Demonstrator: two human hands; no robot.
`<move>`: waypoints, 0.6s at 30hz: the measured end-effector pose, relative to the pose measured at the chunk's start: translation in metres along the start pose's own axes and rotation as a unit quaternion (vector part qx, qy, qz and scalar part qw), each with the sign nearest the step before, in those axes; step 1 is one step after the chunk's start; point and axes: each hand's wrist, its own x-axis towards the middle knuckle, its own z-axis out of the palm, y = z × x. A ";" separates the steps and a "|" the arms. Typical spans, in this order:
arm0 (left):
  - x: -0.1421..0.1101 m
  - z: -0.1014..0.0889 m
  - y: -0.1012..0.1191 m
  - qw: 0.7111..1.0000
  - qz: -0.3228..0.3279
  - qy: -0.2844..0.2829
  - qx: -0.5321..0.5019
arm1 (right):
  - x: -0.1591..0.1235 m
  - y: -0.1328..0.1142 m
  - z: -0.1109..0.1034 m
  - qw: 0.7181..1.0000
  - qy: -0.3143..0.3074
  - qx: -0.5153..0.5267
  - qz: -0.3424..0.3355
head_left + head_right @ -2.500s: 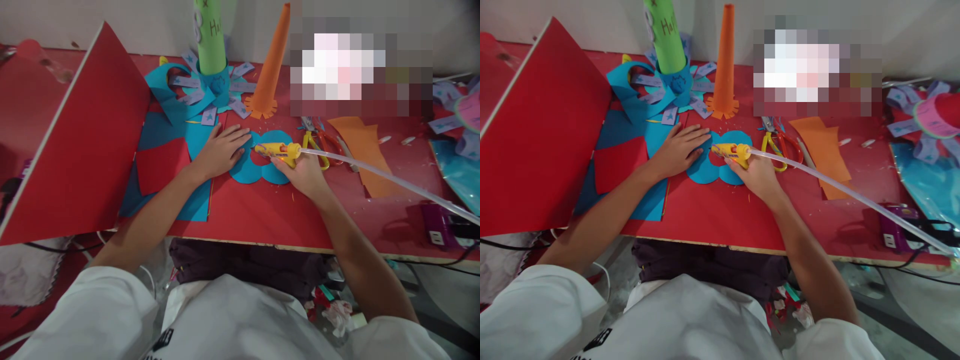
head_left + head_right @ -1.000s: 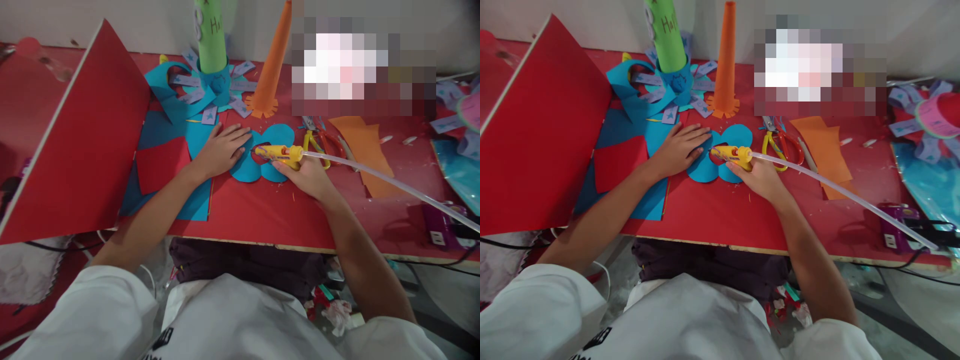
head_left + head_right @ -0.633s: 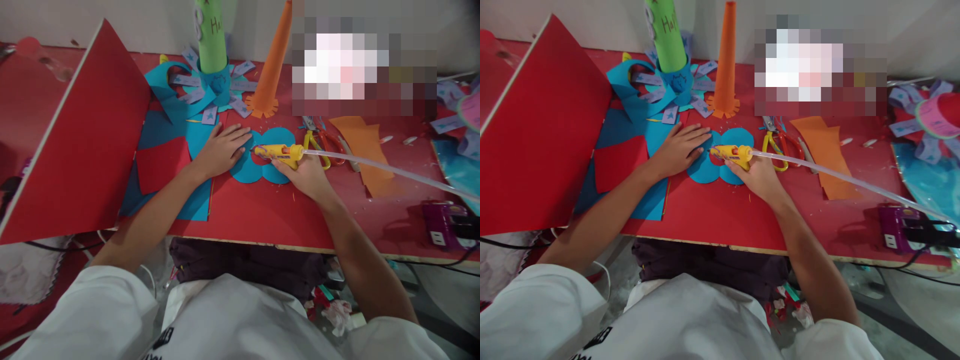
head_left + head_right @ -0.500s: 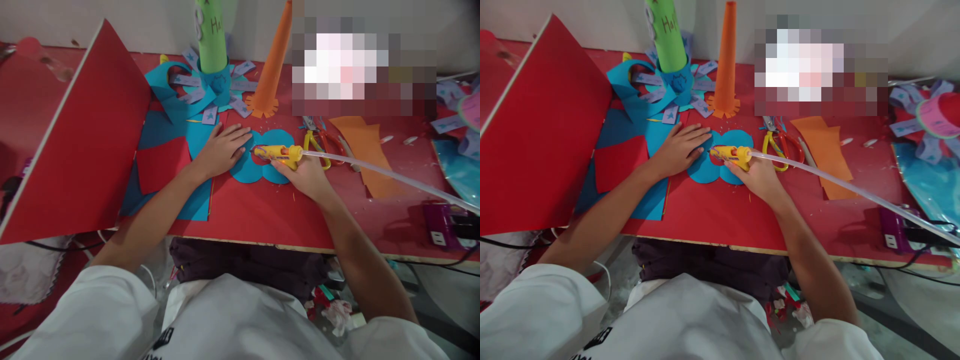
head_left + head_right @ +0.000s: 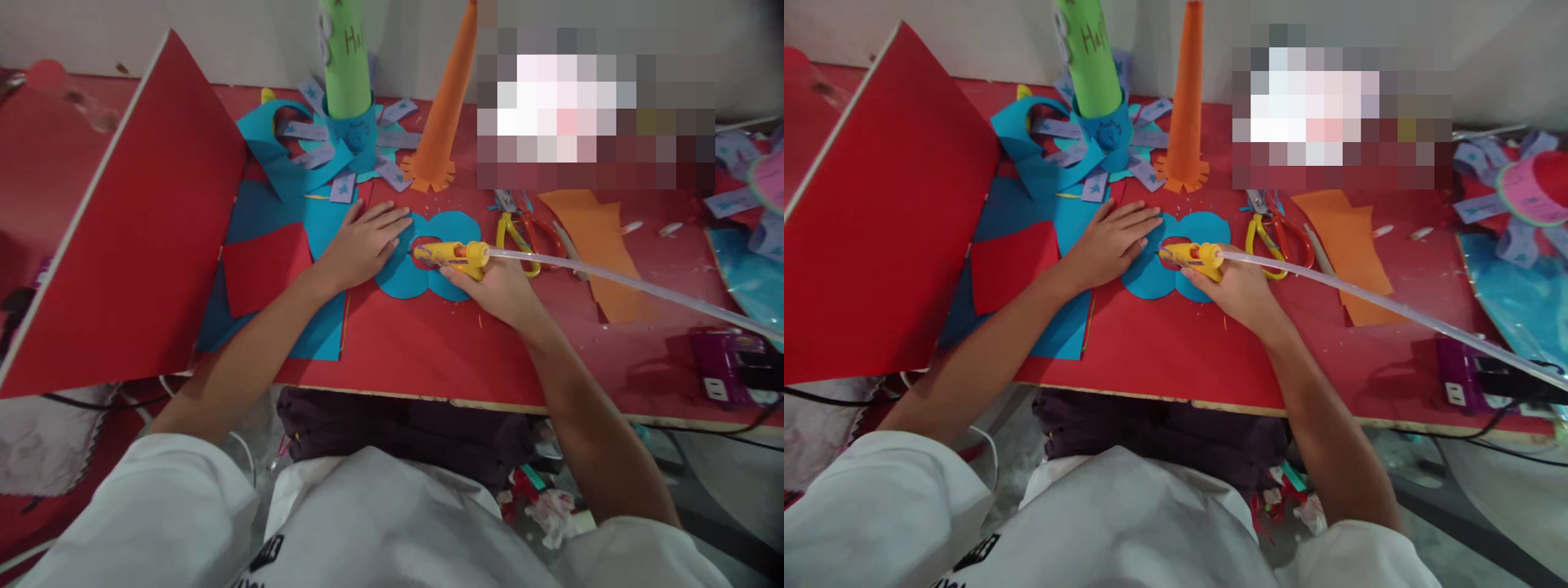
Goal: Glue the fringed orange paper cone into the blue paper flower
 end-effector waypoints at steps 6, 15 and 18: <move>0.000 0.001 0.001 1.000 0.000 0.004 0.000 | 0.000 0.000 -0.004 1.000 -0.003 0.013 0.001; 0.000 0.002 -0.001 1.000 0.001 0.003 0.005 | 0.003 -0.008 -0.004 0.999 0.018 0.047 0.012; -0.001 0.004 -0.002 1.000 0.007 0.003 0.008 | 0.003 -0.007 -0.003 0.998 0.031 0.057 0.016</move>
